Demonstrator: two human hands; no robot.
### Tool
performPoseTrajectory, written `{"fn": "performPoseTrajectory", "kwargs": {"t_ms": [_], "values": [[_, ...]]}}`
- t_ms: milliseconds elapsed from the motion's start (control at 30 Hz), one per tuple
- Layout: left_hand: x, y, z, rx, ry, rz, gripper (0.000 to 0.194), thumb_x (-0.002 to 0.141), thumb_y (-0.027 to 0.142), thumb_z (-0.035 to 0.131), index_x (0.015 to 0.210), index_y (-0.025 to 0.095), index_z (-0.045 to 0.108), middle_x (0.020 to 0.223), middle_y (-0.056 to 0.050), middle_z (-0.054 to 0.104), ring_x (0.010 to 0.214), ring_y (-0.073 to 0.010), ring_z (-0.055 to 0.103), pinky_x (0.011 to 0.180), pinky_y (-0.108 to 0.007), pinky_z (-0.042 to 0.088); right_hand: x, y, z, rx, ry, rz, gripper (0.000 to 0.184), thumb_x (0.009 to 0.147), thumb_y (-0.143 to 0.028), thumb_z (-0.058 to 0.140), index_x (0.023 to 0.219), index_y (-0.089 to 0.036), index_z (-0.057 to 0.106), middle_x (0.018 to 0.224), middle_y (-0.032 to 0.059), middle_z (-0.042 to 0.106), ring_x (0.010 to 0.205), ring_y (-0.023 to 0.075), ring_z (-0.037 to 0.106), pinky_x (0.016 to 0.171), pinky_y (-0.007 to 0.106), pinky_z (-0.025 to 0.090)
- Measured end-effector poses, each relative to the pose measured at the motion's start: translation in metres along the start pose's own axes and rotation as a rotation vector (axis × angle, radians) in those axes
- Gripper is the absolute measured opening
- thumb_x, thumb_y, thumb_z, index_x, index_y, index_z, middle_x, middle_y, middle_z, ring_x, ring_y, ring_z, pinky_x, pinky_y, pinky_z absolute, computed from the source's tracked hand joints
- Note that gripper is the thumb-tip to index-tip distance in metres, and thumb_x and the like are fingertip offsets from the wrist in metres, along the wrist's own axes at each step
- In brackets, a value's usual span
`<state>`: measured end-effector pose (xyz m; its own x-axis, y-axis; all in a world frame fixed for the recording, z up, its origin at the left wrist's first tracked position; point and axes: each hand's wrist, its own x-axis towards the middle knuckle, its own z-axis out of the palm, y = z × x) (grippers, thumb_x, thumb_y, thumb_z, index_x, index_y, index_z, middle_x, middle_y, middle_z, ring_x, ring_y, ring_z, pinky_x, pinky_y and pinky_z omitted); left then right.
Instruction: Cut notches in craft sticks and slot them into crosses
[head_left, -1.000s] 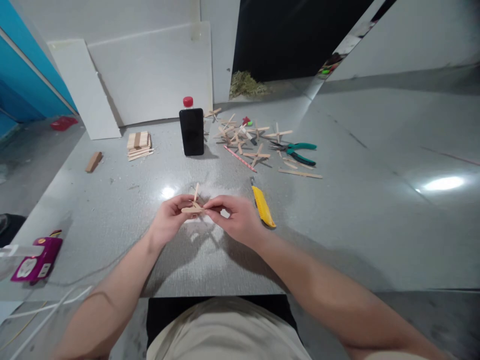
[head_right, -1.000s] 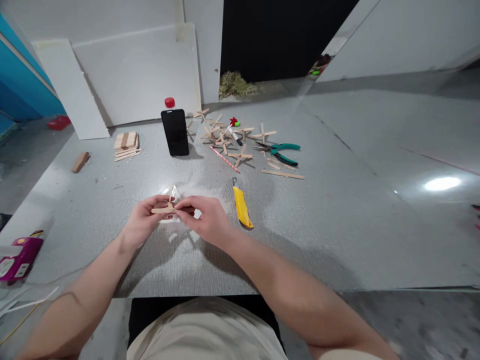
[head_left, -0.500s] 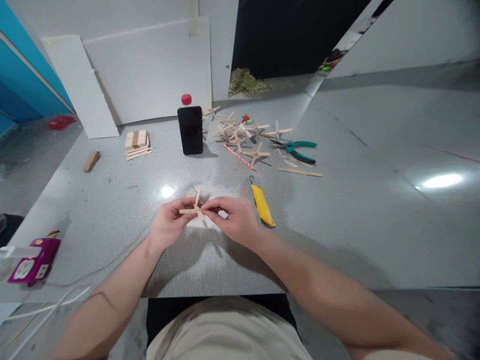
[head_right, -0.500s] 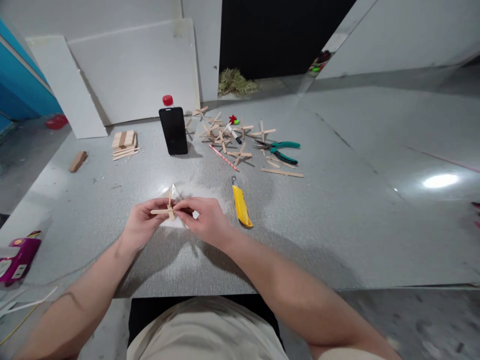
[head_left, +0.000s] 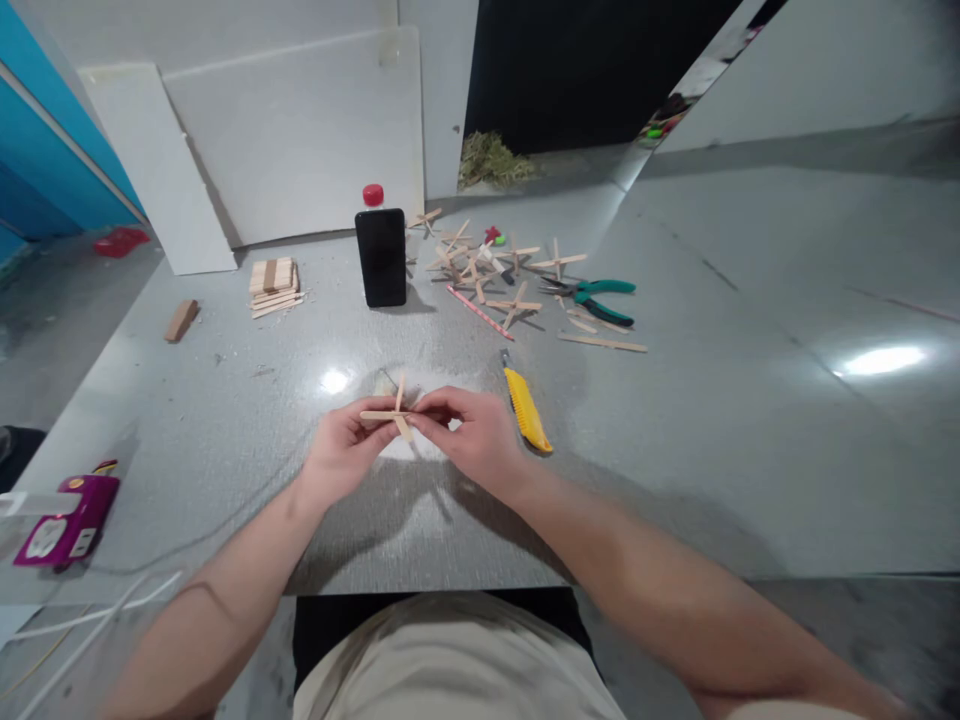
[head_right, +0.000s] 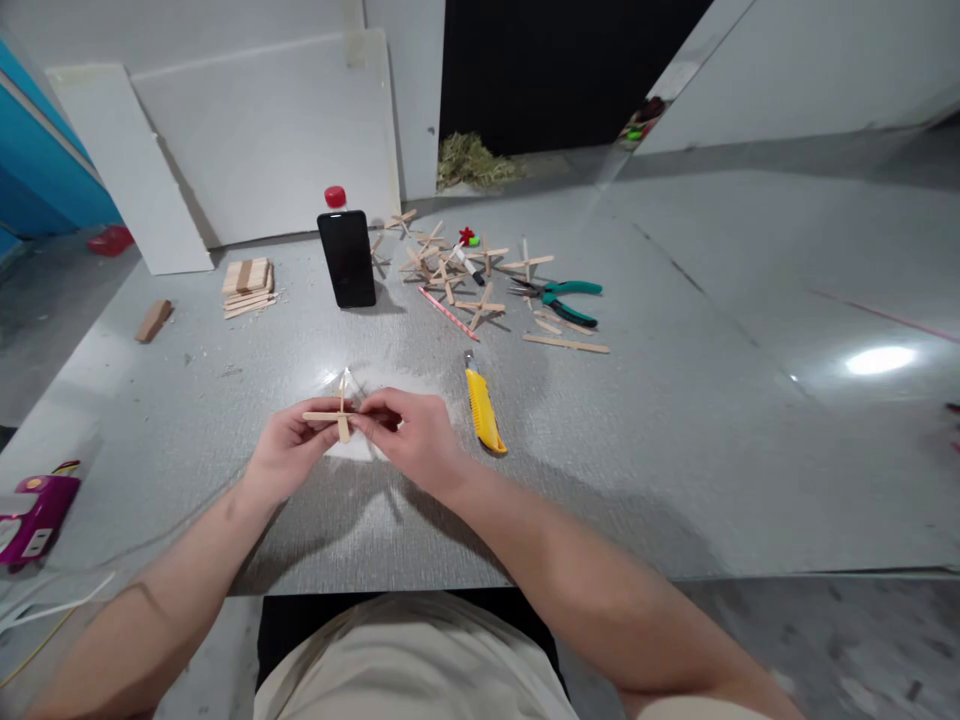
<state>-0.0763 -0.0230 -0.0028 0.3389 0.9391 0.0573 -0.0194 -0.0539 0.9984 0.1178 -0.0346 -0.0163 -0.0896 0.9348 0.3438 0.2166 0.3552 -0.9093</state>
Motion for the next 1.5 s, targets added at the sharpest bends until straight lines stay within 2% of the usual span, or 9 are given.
{"fn": "performPoseTrajectory", "kwargs": {"t_ms": [167, 300, 467, 700, 933, 1033, 1200, 1400, 1500], "values": [[-0.002, 0.003, -0.003, -0.037, -0.024, 0.011, 0.035, 0.086, 0.041, 0.080, 0.110, 0.016, 0.076, 0.094, -0.009, 0.080, 0.087, -0.0188, 0.076, 0.083, -0.031, 0.063, 0.001, 0.000, -0.001, 0.031, -0.004, 0.059, 0.019, 0.087, -0.039, 0.076, 0.082, -0.021, 0.071, 0.068, -0.0018, 0.068, 0.057, 0.0103, 0.055, 0.055, 0.025, 0.043], [-0.003, 0.000, -0.003, -0.056, -0.025, 0.000, 0.033, 0.088, 0.043, 0.077, 0.109, 0.017, 0.075, 0.092, -0.007, 0.080, 0.082, -0.0163, 0.075, 0.079, -0.030, 0.062, 0.005, 0.004, -0.002, 0.094, -0.029, 0.114, 0.031, 0.085, -0.049, 0.076, 0.080, -0.020, 0.066, 0.063, -0.0033, 0.062, 0.052, 0.0094, 0.050, 0.049, 0.024, 0.039], [-0.003, 0.000, -0.002, -0.047, -0.041, -0.022, 0.034, 0.084, 0.039, 0.082, 0.108, 0.017, 0.075, 0.094, -0.007, 0.080, 0.079, -0.0157, 0.074, 0.077, -0.030, 0.062, 0.007, 0.003, -0.002, 0.142, -0.050, 0.151, 0.038, 0.082, -0.054, 0.077, 0.074, -0.021, 0.061, 0.056, -0.0061, 0.052, 0.048, 0.0081, 0.042, 0.045, 0.023, 0.033], [-0.002, 0.001, -0.002, -0.021, -0.025, -0.040, 0.034, 0.079, 0.035, 0.086, 0.106, 0.016, 0.077, 0.086, -0.006, 0.079, 0.071, -0.0138, 0.071, 0.069, -0.026, 0.060, 0.008, -0.003, -0.005, 0.138, -0.066, 0.130, 0.039, 0.080, -0.052, 0.079, 0.070, -0.020, 0.059, 0.057, -0.0050, 0.053, 0.050, 0.0084, 0.043, 0.047, 0.023, 0.034], [-0.005, 0.002, -0.004, 0.003, -0.046, 0.026, 0.038, 0.081, 0.045, 0.084, 0.103, 0.015, 0.078, 0.086, -0.008, 0.079, 0.072, -0.0149, 0.072, 0.069, -0.025, 0.060, 0.006, -0.005, -0.008, 0.080, -0.078, 0.028, 0.049, 0.082, -0.052, 0.077, 0.058, -0.021, 0.049, 0.054, -0.0048, 0.047, 0.052, 0.0086, 0.038, 0.048, 0.024, 0.031], [-0.007, 0.003, -0.006, 0.023, -0.051, 0.065, 0.038, 0.087, 0.049, 0.077, 0.103, 0.015, 0.079, 0.082, -0.008, 0.078, 0.071, -0.0154, 0.072, 0.067, -0.025, 0.059, 0.004, -0.006, -0.009, 0.070, -0.100, -0.027, 0.048, 0.086, -0.052, 0.073, 0.058, -0.021, 0.049, 0.055, -0.0041, 0.048, 0.052, 0.0091, 0.040, 0.048, 0.025, 0.032], [-0.010, 0.002, -0.003, 0.055, -0.030, 0.112, 0.030, 0.091, 0.043, 0.074, 0.104, 0.017, 0.079, 0.079, -0.006, 0.077, 0.070, -0.0142, 0.070, 0.065, -0.023, 0.057, 0.004, -0.007, -0.009, 0.078, -0.116, -0.059, 0.044, 0.087, -0.045, 0.073, 0.060, -0.021, 0.048, 0.055, -0.0047, 0.048, 0.051, 0.0085, 0.039, 0.047, 0.025, 0.031], [-0.010, 0.002, 0.000, 0.058, -0.017, 0.134, 0.031, 0.091, 0.045, 0.073, 0.103, 0.016, 0.079, 0.077, -0.006, 0.077, 0.066, -0.0131, 0.069, 0.063, -0.023, 0.058, 0.004, -0.009, -0.010, 0.116, -0.173, -0.042, 0.023, 0.089, -0.040, 0.071, 0.078, -0.020, 0.066, 0.063, -0.0027, 0.058, 0.054, 0.0094, 0.046, 0.049, 0.024, 0.037], [-0.011, 0.003, 0.002, 0.073, 0.002, 0.141, 0.031, 0.091, 0.045, 0.073, 0.101, 0.016, 0.078, 0.076, -0.006, 0.076, 0.066, -0.0128, 0.069, 0.062, -0.022, 0.057, 0.004, -0.009, -0.009, 0.135, -0.197, -0.033, 0.021, 0.090, -0.038, 0.070, 0.081, -0.020, 0.071, 0.065, -0.0011, 0.062, 0.055, 0.0099, 0.049, 0.051, 0.024, 0.039]]}}
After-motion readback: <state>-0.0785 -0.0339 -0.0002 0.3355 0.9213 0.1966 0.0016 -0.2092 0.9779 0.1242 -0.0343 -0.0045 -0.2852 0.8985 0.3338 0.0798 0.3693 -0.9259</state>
